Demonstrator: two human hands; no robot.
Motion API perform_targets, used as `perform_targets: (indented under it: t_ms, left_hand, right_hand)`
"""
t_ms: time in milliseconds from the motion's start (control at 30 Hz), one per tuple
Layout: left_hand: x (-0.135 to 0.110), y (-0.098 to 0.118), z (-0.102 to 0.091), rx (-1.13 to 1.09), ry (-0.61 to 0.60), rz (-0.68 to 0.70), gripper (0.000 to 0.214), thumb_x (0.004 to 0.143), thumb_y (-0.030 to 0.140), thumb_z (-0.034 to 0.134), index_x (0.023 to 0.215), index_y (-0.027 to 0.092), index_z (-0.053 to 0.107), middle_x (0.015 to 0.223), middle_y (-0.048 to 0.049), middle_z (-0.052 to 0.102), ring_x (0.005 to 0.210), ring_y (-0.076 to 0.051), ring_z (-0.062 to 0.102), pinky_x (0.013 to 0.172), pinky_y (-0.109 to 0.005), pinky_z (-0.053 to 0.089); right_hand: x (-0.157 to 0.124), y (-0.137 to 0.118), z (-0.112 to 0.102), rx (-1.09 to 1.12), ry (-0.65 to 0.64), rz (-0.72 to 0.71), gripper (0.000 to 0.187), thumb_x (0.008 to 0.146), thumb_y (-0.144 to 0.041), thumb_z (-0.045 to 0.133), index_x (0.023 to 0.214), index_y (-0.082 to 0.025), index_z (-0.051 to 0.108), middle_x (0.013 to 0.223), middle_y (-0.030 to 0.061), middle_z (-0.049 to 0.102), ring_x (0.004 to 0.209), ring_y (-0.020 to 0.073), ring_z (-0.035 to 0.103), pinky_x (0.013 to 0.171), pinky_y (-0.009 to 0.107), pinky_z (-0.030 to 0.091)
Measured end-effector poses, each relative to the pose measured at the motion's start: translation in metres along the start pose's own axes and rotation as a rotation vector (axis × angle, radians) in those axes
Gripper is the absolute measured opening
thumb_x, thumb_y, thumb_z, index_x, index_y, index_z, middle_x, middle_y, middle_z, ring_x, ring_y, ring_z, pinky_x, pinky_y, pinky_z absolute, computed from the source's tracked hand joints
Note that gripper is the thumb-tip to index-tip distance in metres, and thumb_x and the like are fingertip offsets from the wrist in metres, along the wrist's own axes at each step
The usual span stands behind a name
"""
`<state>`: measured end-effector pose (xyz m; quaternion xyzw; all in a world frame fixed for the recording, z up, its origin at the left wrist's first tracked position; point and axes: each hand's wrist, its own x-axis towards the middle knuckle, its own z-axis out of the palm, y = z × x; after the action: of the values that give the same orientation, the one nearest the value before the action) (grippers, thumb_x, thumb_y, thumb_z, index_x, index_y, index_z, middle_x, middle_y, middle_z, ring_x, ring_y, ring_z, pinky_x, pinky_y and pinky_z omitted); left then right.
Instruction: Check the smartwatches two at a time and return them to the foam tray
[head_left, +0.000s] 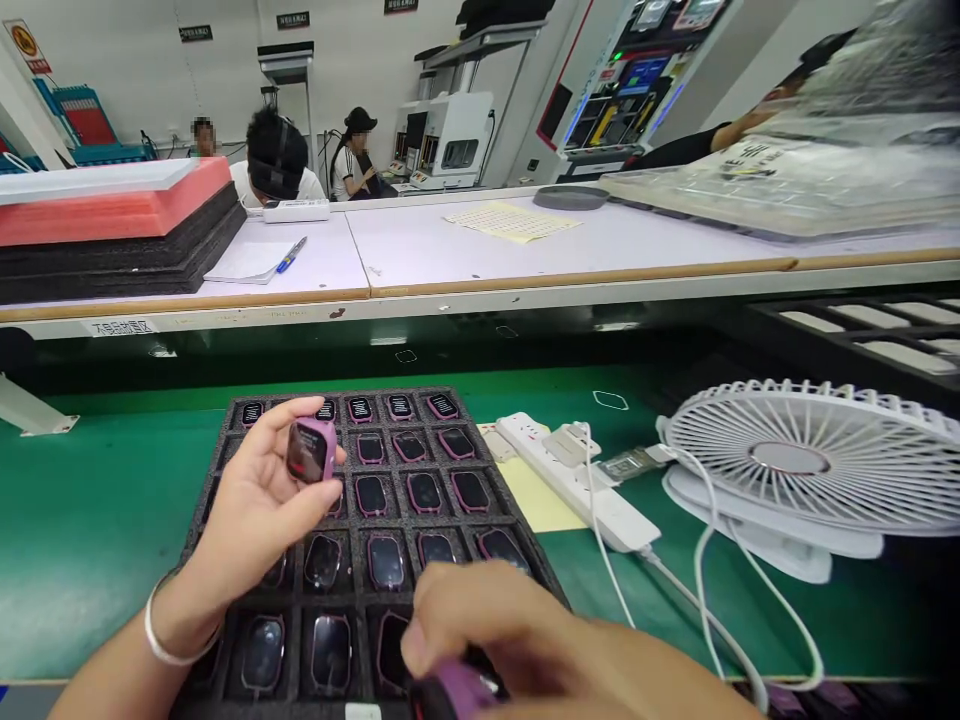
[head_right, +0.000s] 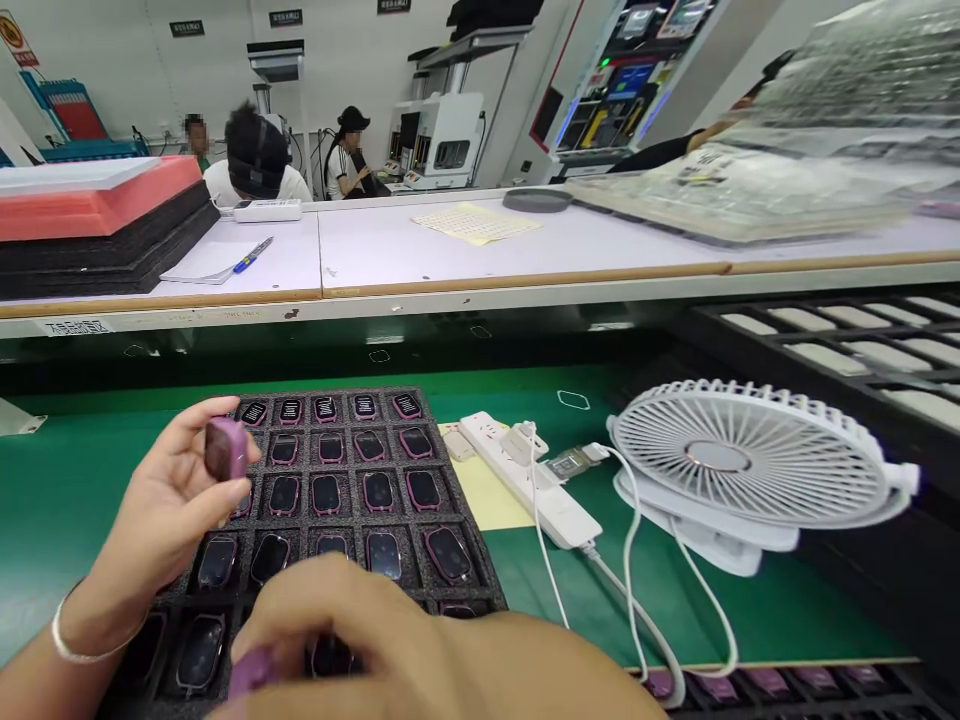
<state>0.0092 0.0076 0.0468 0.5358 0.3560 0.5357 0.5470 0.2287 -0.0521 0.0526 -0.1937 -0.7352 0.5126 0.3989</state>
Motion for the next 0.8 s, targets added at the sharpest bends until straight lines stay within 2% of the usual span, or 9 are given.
perform_targets:
  t_ms: [67, 100, 167, 267, 367, 467, 667, 800]
  left_hand:
    - [0.013, -0.019, 0.000, 0.079, 0.066, -0.009, 0.053, 0.072, 0.014, 0.079, 0.120, 0.025, 0.061, 0.092, -0.0016, 0.067, 0.079, -0.013, 0.062, 0.068, -0.020, 0.052]
    - [0.018, -0.028, 0.000, 0.101, 0.083, -0.020, 0.053, 0.071, 0.015, 0.079, 0.120, 0.024, 0.060, 0.094, -0.0019, 0.067, 0.080, -0.013, 0.062, 0.070, -0.021, 0.053]
    - [0.026, -0.044, -0.002, 0.115, 0.101, -0.042, 0.053, 0.069, 0.016, 0.080, 0.118, 0.022, 0.058, 0.100, -0.0030, 0.066, 0.085, -0.014, 0.063, 0.073, -0.022, 0.053]
    - [0.032, -0.059, -0.004, 0.093, 0.107, -0.083, 0.056, 0.066, 0.017, 0.080, 0.116, 0.021, 0.057, 0.103, -0.0044, 0.067, 0.087, -0.015, 0.065, 0.072, -0.023, 0.053]
    - [0.034, -0.066, -0.006, 0.038, 0.086, -0.173, 0.057, 0.069, 0.021, 0.078, 0.122, 0.020, 0.055, 0.095, -0.0025, 0.067, 0.067, -0.012, 0.065, 0.061, -0.024, 0.052]
    - [0.035, -0.069, -0.009, -0.091, 0.089, -0.270, 0.053, 0.078, 0.028, 0.071, 0.127, 0.018, 0.054, 0.088, -0.0024, 0.069, 0.064, -0.016, 0.070, 0.063, -0.029, 0.055]
    - [0.040, -0.073, -0.012, -0.219, 0.125, -0.329, 0.046, 0.082, 0.037, 0.070, 0.121, 0.015, 0.058, 0.083, -0.0052, 0.073, 0.062, -0.021, 0.073, 0.063, -0.033, 0.059]
    - [0.041, -0.076, -0.015, -0.220, 0.122, -0.343, 0.045, 0.082, 0.037, 0.072, 0.120, 0.016, 0.059, 0.084, -0.0042, 0.073, 0.064, -0.021, 0.074, 0.064, -0.033, 0.060]
  right_hand:
    - [0.013, 0.022, 0.001, 0.090, 0.119, -0.191, 0.057, 0.077, -0.022, 0.083, 0.125, -0.045, 0.064, 0.101, 0.0036, 0.070, 0.085, 0.0202, 0.070, 0.070, 0.030, 0.060]
    - [0.022, 0.035, 0.001, 0.153, 0.220, -0.188, 0.060, 0.076, -0.023, 0.084, 0.127, -0.044, 0.062, 0.105, 0.0040, 0.069, 0.082, 0.0198, 0.070, 0.070, 0.032, 0.060]
    - [0.039, 0.066, -0.003, 0.338, 0.418, -0.040, 0.051, 0.083, -0.026, 0.079, 0.128, -0.039, 0.060, 0.111, 0.0041, 0.068, 0.072, 0.0152, 0.068, 0.070, 0.034, 0.060]
    - [0.058, 0.109, -0.016, 0.652, 0.554, 0.211, 0.050, 0.080, -0.030, 0.080, 0.126, -0.029, 0.060, 0.105, 0.0037, 0.070, 0.073, 0.0144, 0.070, 0.074, 0.031, 0.058]
    - [0.066, 0.136, -0.032, 0.837, 0.609, 0.372, 0.045, 0.074, -0.019, 0.081, 0.114, -0.024, 0.062, 0.098, 0.0030, 0.073, 0.079, 0.0170, 0.073, 0.078, 0.032, 0.057]
    - [0.065, 0.144, -0.040, 0.896, 0.577, 0.416, 0.043, 0.076, -0.014, 0.074, 0.116, -0.022, 0.059, 0.103, 0.0069, 0.076, 0.084, 0.0203, 0.075, 0.082, 0.035, 0.057]
    - [0.064, 0.145, -0.040, 0.868, 0.520, 0.468, 0.030, 0.090, -0.032, 0.064, 0.117, -0.020, 0.059, 0.099, 0.0086, 0.076, 0.063, 0.0159, 0.070, 0.060, 0.028, 0.052]
    - [0.065, 0.149, -0.041, 0.812, 0.538, 0.489, 0.026, 0.091, -0.037, 0.063, 0.110, -0.021, 0.059, 0.093, 0.0072, 0.076, 0.054, 0.0136, 0.064, 0.052, 0.026, 0.047]
